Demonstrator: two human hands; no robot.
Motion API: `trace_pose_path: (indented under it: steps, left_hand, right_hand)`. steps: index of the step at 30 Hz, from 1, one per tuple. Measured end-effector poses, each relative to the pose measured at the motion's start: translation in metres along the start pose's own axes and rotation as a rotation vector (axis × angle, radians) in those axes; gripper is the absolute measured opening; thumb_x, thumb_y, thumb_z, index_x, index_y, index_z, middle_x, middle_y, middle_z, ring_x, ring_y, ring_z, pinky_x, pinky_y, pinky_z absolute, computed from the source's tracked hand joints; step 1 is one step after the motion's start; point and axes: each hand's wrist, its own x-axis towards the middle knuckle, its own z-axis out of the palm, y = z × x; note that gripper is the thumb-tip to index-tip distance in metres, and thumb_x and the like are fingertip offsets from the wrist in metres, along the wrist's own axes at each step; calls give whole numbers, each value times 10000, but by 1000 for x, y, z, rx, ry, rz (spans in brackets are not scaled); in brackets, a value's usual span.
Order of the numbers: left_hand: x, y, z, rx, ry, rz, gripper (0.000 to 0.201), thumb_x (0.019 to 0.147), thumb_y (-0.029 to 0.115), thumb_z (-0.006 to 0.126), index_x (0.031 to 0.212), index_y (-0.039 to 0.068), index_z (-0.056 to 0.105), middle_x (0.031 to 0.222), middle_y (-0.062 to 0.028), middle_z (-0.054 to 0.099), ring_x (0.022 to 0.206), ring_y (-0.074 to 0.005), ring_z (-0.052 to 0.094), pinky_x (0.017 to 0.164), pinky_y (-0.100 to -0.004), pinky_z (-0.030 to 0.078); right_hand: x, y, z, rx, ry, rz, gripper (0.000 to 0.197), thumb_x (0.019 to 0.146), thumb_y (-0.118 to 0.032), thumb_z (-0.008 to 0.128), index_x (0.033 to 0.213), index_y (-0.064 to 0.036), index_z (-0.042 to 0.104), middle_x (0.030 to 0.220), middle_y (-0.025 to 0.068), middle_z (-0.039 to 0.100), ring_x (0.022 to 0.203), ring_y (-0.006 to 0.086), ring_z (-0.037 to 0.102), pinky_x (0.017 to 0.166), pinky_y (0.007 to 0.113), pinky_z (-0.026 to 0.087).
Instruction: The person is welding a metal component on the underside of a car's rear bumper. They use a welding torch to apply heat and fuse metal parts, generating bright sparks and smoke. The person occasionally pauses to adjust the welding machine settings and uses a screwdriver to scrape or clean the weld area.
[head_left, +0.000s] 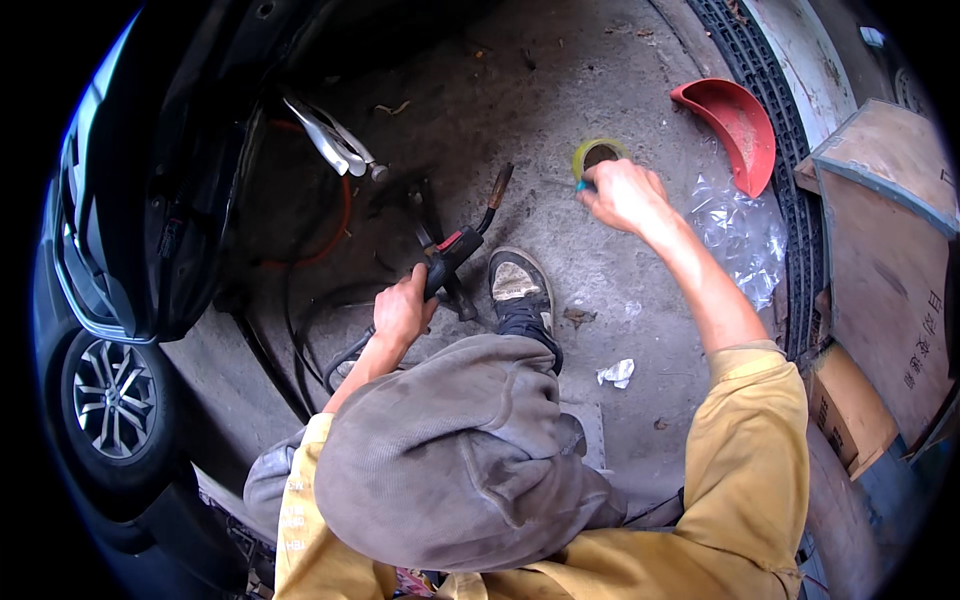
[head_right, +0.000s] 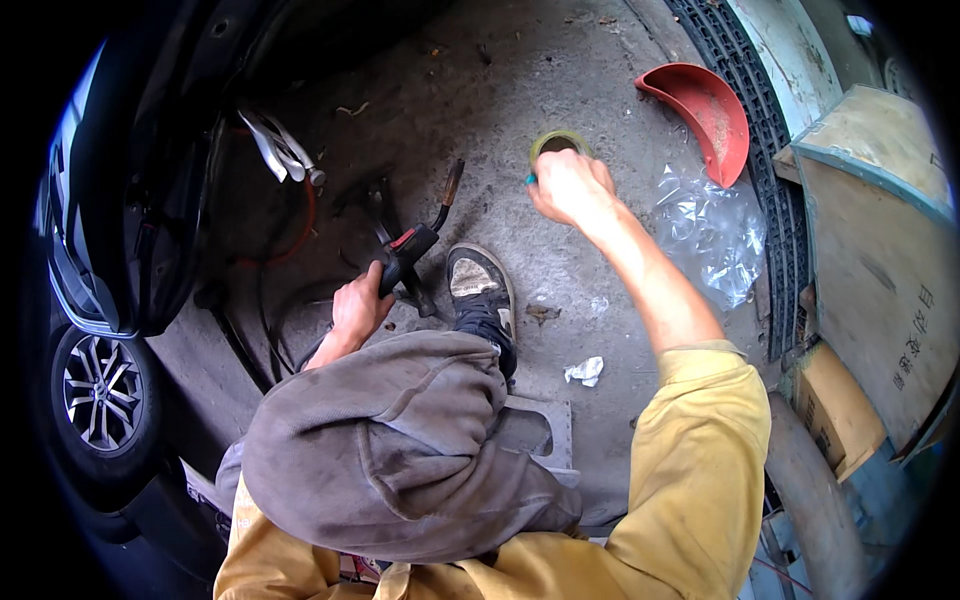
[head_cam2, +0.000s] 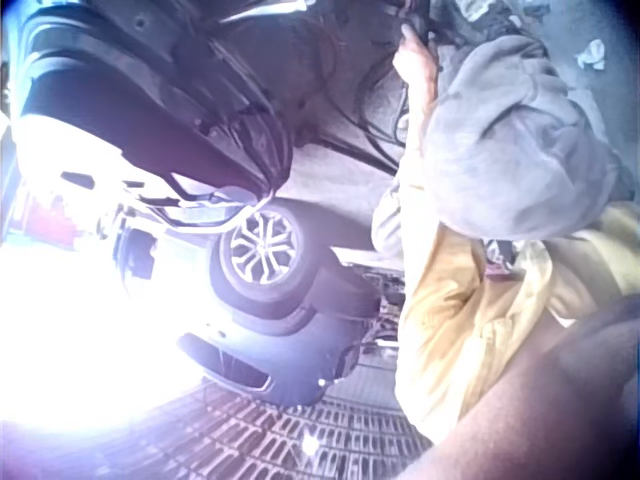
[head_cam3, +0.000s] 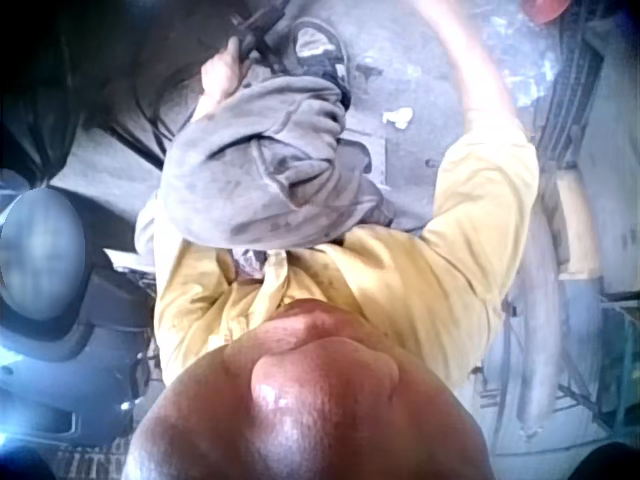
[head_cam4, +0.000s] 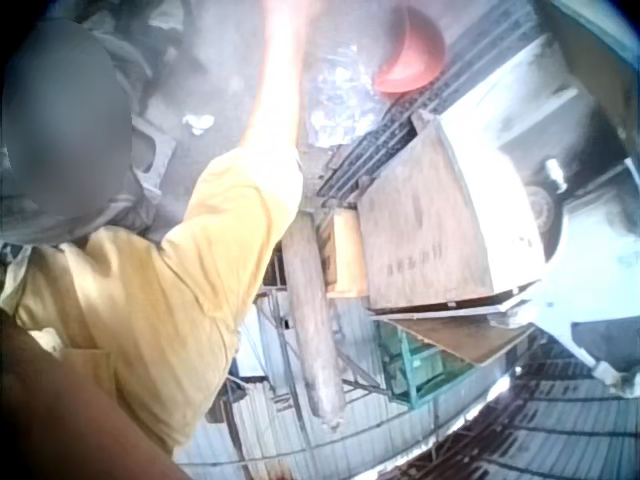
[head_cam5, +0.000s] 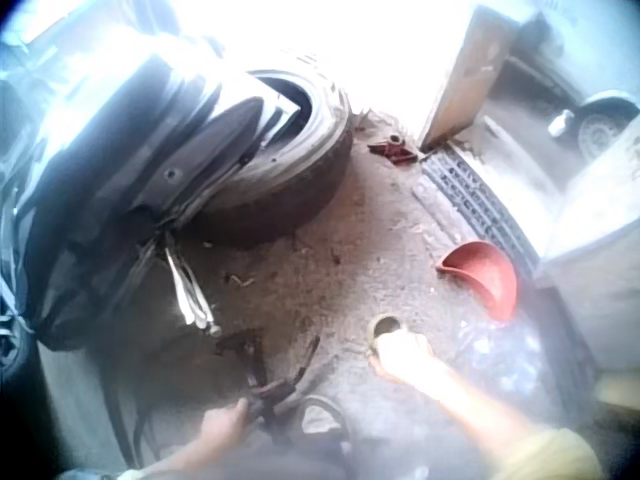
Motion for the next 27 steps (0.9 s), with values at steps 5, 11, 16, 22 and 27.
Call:
trace_pose_path:
  steps: [5, 11, 16, 22, 27]
  left_hand:
    - [-1, -1, 4, -18, -36, -14, 468, 752, 203, 779, 1094, 73, 486, 893, -190, 669, 816, -405, 672, 690, -504, 519]
    - [1, 2, -2, -46, -17, -12, 450, 757, 189, 776, 1079, 70, 485, 885, -183, 671, 816, -404, 672, 694, -506, 516]
    - [3, 1, -10, -50, -12, -19, 427, 762, 162, 763, 1073, 70, 487, 887, -181, 663, 810, -397, 672, 687, -503, 513]
    - [1, -4, 4, -84, 295, 88, 537, 719, 114, 765, 1191, 65, 513, 934, -142, 621, 838, -355, 641, 686, -466, 511]
    - [-6, -2, -1, -68, 471, 151, 569, 682, 77, 765, 1204, 48, 542, 898, -114, 585, 793, -309, 596, 679, -426, 496]
  right_hand:
    - [36, 19, -20, 100, 50, 126, 278, 915, -309, 615, 1047, -91, 726, 1000, 167, 725, 932, 301, 712, 828, 475, 573]
    - [98, 84, -60, 11, 243, 253, 369, 875, -395, 645, 1129, -141, 728, 1112, 190, 702, 1060, 373, 668, 905, 488, 530]
    - [110, 109, -81, -80, 411, 495, 348, 914, -371, 612, 1140, -125, 710, 1079, 201, 711, 1019, 367, 689, 876, 483, 539]
    - [62, 79, -62, 148, 383, 146, 464, 884, -442, 657, 1179, -86, 700, 1068, 236, 698, 1024, 392, 677, 889, 469, 533]
    - [-14, 26, -44, 704, 130, 88, 417, 881, -349, 715, 1159, -37, 712, 860, 137, 718, 768, 182, 681, 687, 312, 523]
